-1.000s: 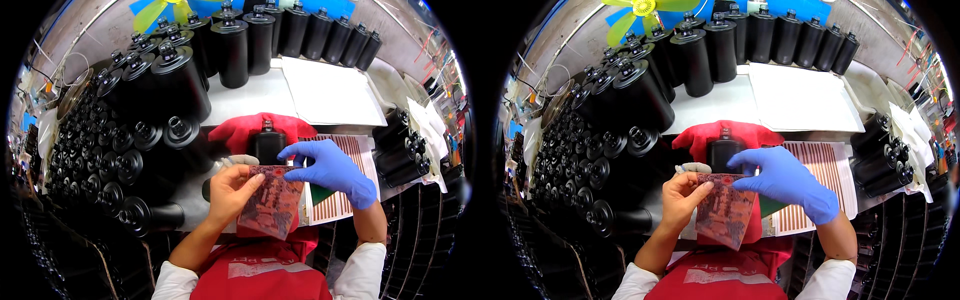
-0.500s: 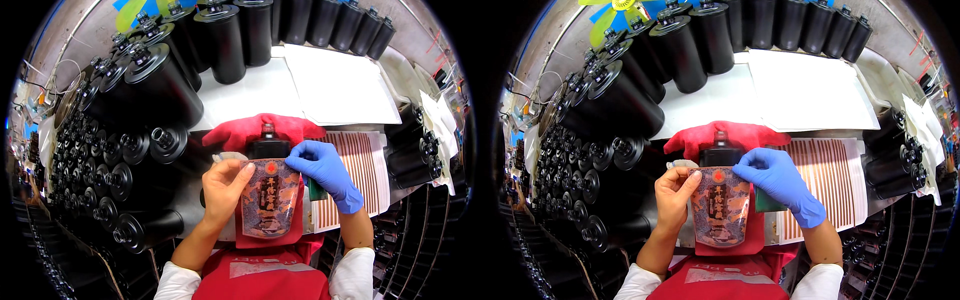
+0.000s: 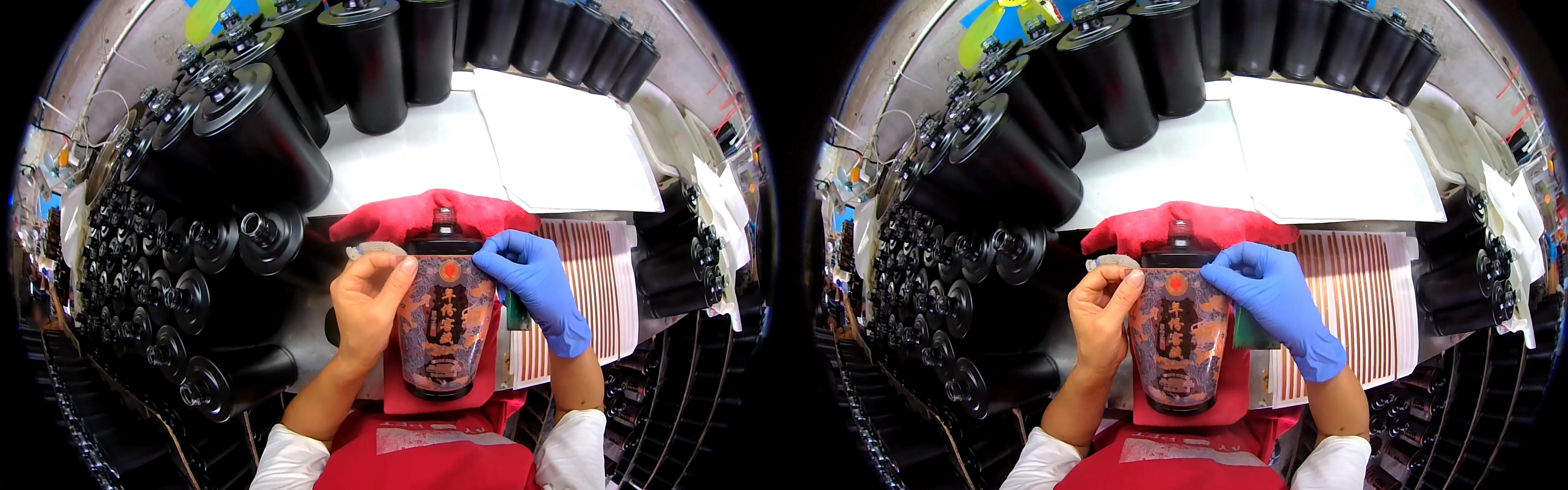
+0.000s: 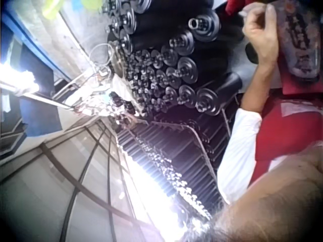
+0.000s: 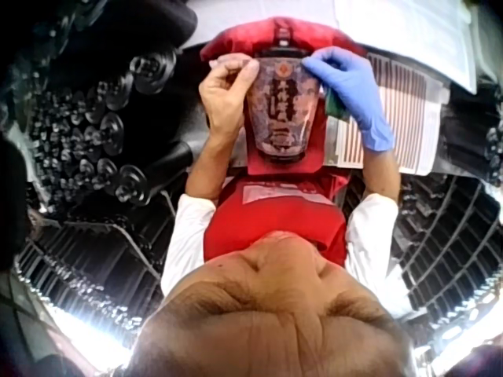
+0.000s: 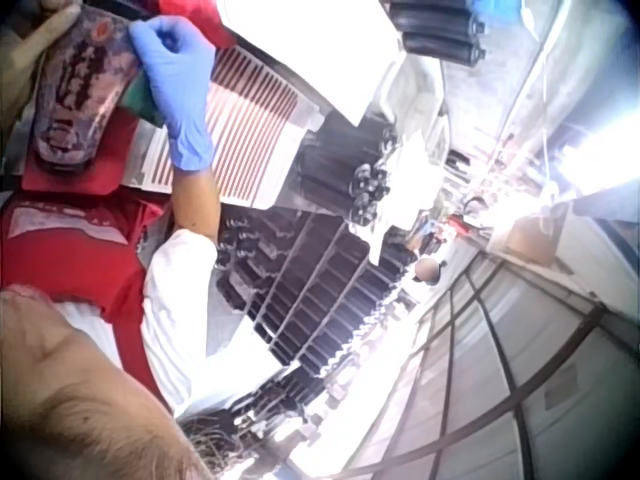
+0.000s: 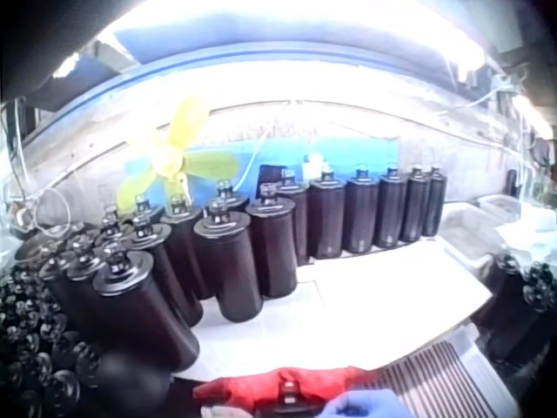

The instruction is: The person applies decorative labels to black cylindrical containers. They peel a label from a sheet, wrap it around the container, and smooth it down with a green sponge. The person repeats this process for multiple containers, handling them one at a time.

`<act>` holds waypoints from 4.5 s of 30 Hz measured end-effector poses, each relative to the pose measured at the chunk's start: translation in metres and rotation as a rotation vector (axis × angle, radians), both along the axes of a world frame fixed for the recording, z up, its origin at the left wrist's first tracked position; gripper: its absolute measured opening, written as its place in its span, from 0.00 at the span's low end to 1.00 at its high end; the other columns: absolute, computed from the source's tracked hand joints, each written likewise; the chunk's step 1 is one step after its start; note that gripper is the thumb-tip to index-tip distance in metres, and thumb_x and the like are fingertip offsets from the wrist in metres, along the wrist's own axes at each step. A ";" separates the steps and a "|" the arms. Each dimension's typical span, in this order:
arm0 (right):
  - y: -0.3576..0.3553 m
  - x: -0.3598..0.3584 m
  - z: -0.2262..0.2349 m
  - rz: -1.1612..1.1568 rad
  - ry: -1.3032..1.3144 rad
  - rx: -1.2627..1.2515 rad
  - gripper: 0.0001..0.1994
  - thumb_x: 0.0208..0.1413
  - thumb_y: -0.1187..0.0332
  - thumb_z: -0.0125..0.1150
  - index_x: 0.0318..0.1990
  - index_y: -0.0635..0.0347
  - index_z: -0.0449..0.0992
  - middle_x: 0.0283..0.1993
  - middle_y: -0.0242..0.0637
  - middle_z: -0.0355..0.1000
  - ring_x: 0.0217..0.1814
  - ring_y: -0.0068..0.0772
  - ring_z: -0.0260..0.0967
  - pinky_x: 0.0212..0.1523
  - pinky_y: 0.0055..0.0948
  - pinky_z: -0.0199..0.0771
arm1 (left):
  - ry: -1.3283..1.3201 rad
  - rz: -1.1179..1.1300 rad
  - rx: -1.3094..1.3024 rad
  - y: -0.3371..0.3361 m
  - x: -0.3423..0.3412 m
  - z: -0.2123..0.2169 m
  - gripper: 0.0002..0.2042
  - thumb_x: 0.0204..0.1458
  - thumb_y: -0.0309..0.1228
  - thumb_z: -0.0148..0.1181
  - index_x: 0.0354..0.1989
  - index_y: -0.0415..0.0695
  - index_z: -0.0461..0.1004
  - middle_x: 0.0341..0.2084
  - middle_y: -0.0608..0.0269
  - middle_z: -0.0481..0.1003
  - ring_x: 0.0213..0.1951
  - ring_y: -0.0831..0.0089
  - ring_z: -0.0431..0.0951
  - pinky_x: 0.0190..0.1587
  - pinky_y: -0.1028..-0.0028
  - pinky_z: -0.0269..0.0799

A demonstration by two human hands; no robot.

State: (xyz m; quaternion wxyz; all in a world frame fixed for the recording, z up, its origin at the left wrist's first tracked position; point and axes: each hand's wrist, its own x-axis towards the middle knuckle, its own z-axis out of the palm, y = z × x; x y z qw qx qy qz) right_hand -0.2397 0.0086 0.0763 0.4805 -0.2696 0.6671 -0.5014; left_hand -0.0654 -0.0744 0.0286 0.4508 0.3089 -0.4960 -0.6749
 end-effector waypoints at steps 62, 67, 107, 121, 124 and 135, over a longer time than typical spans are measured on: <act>0.064 0.060 -0.032 -0.067 -0.050 -0.005 0.27 0.58 0.59 0.55 0.60 0.64 0.61 0.49 0.38 0.68 0.46 0.25 0.65 0.47 0.23 0.66 | -0.159 -0.475 -0.377 0.033 0.032 -0.019 0.39 0.60 0.45 0.43 0.66 0.32 0.29 0.66 0.38 0.40 0.67 0.53 0.42 0.66 0.66 0.35; 0.050 0.047 -0.051 -0.070 -0.204 0.084 0.23 0.61 0.53 0.49 0.55 0.64 0.66 0.41 0.36 0.70 0.42 0.23 0.65 0.43 0.24 0.66 | -0.175 -0.490 -0.376 0.033 0.034 -0.011 0.41 0.58 0.43 0.47 0.66 0.34 0.28 0.64 0.37 0.46 0.65 0.50 0.48 0.65 0.66 0.41; 0.105 0.106 0.024 0.662 1.113 -0.445 0.19 0.36 0.70 0.64 0.42 0.44 0.75 0.40 0.27 0.74 0.37 0.28 0.71 0.35 0.28 0.70 | -0.671 -0.158 -0.289 0.025 0.122 -0.036 0.22 0.46 0.20 0.52 0.53 0.39 0.63 0.43 0.54 0.70 0.45 0.63 0.72 0.50 0.72 0.64; 0.055 0.062 0.025 -0.292 0.396 -0.272 0.15 0.56 0.74 0.54 0.50 0.61 0.63 0.46 0.36 0.65 0.47 0.24 0.65 0.48 0.23 0.67 | 0.243 -0.003 0.171 0.003 0.056 0.026 0.13 0.52 0.19 0.52 0.46 0.40 0.67 0.37 0.63 0.71 0.39 0.79 0.72 0.43 0.78 0.70; 0.037 0.078 0.024 -0.233 0.533 -0.298 0.15 0.56 0.73 0.53 0.51 0.60 0.64 0.45 0.38 0.68 0.45 0.26 0.68 0.46 0.25 0.69 | 0.006 0.069 -0.118 0.014 0.031 0.026 0.08 0.53 0.23 0.55 0.42 0.40 0.70 0.36 0.64 0.71 0.38 0.77 0.72 0.43 0.78 0.68; 0.036 0.046 -0.050 -0.422 -0.118 -0.264 0.15 0.56 0.70 0.54 0.50 0.61 0.65 0.43 0.36 0.69 0.42 0.23 0.68 0.44 0.23 0.71 | -0.150 0.233 -0.051 0.015 0.012 -0.051 0.08 0.54 0.28 0.56 0.39 0.38 0.70 0.35 0.61 0.71 0.40 0.73 0.70 0.46 0.76 0.64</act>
